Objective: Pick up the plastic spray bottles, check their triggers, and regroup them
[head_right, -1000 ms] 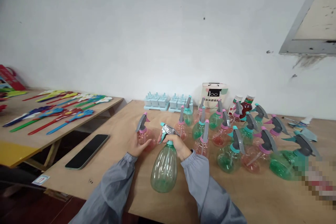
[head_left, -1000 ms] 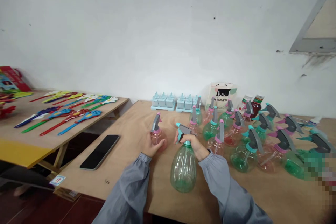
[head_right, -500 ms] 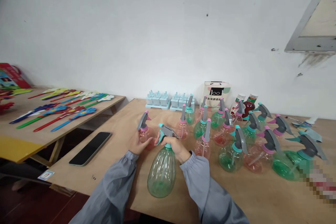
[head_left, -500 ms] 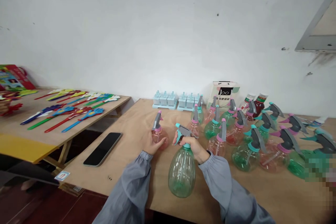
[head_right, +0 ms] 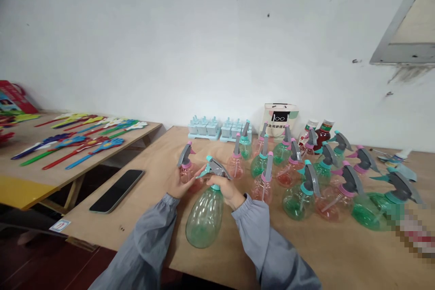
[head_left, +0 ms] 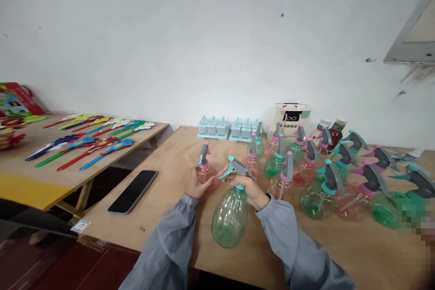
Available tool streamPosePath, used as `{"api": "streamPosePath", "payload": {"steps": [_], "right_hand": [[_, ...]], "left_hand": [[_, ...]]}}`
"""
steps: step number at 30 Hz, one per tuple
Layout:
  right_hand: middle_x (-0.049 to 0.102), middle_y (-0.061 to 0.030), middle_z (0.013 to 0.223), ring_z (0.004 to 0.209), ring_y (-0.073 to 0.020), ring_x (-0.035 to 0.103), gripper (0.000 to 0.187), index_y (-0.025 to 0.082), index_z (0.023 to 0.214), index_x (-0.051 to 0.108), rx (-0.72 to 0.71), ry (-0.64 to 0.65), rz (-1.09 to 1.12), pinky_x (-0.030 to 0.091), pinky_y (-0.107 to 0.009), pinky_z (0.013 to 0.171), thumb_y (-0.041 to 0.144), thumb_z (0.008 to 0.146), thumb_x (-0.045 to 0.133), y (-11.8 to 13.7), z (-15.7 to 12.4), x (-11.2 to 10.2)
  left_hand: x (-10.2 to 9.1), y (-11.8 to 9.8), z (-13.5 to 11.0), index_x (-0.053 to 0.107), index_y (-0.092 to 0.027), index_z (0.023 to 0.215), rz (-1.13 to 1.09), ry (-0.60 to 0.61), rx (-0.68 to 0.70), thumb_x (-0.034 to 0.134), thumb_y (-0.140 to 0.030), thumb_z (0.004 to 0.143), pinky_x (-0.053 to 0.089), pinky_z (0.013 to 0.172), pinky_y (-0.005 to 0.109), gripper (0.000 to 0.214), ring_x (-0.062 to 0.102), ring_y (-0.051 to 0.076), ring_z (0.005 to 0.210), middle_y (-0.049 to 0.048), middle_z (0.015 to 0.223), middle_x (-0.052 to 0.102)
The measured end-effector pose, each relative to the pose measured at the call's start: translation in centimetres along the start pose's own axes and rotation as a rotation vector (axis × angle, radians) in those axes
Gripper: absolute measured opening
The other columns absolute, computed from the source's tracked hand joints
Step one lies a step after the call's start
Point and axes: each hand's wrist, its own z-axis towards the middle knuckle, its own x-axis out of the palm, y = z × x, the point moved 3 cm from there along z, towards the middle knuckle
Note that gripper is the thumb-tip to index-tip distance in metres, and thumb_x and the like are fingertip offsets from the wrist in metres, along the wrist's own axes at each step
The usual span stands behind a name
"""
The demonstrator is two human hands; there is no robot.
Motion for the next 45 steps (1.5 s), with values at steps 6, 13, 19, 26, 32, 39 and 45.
{"api": "streamPosePath", "payload": {"steps": [6,13,19,26,32,39,45], "right_hand": [[0.070,-0.0030,0.074,0.090,-0.0250,0.065,0.014,0.023,0.067,0.064,-0.031,-0.038,-0.049,0.046,-0.037,0.086,0.025,0.055,0.057,0.3,-0.1,0.0],[0.068,-0.0028,0.078,0.087,-0.0245,0.062,0.011,0.024,0.070,0.064,-0.114,-0.140,-0.171,0.043,-0.039,0.088,0.028,0.063,0.057,0.2,-0.5,-0.1],[0.066,-0.0033,0.105,0.087,-0.0219,0.057,0.027,0.027,0.101,0.062,-0.237,-0.309,-0.510,0.045,-0.040,0.092,0.028,0.074,0.058,0.4,-2.1,-0.9],[0.054,-0.0068,0.104,0.099,-0.0246,0.055,0.040,0.024,0.113,0.043,-0.479,-0.595,-0.894,0.045,-0.044,0.095,0.036,0.082,0.064,0.5,-3.9,-3.2],[0.049,-0.0103,0.115,0.110,-0.0269,0.052,0.051,0.021,0.122,0.039,-0.569,-0.727,-1.025,0.046,-0.048,0.098,0.037,0.081,0.065,-1.2,-3.5,-5.3],[0.037,-0.0187,0.144,0.137,-0.0304,0.040,0.074,0.022,0.148,0.022,-0.614,-0.761,-0.981,0.039,-0.051,0.111,0.035,0.087,0.062,-3.5,-4.6,-6.5],[0.026,-0.0213,0.155,0.147,-0.0349,0.028,0.086,0.023,0.157,0.014,-0.578,-0.747,-0.986,0.032,-0.058,0.116,0.047,0.091,0.063,-4.3,-5.1,-6.6]], "left_hand": [[0.0,-0.5,0.0,0.054,-0.021,0.110,-0.017,-0.014,-0.010,0.078,-0.057,0.066,0.056,0.091,0.053,0.061,0.068,0.030,0.098,0.0086,0.102,0.067],[0.1,-0.4,0.0,0.054,-0.022,0.111,-0.070,0.015,-0.049,0.079,-0.052,0.066,0.056,0.093,0.052,0.060,0.069,0.029,0.100,0.0079,0.103,0.068],[0.2,0.1,0.1,0.053,-0.022,0.115,-0.067,0.036,-0.054,0.078,-0.057,0.066,0.052,0.099,0.051,0.066,0.067,0.030,0.107,0.0089,0.109,0.067],[-0.2,-1.0,0.1,0.057,-0.020,0.112,-0.020,0.106,0.002,0.078,-0.056,0.066,0.053,0.095,0.050,0.063,0.068,0.030,0.103,0.0097,0.105,0.070],[-0.4,-1.8,-0.2,0.059,-0.022,0.112,-0.043,0.142,0.040,0.075,-0.052,0.070,0.055,0.090,0.048,0.055,0.070,0.029,0.098,0.0083,0.102,0.071],[-0.7,-1.5,-1.3,0.056,-0.021,0.120,-0.027,0.024,-0.028,0.065,-0.052,0.078,0.053,0.092,0.050,0.053,0.067,0.028,0.098,0.0113,0.107,0.068],[-1.4,-4.3,1.3,0.037,-0.023,0.147,-0.120,0.119,0.045,0.078,-0.052,0.069,0.046,0.107,0.051,0.093,0.053,0.032,0.131,0.0161,0.141,0.053]]}}
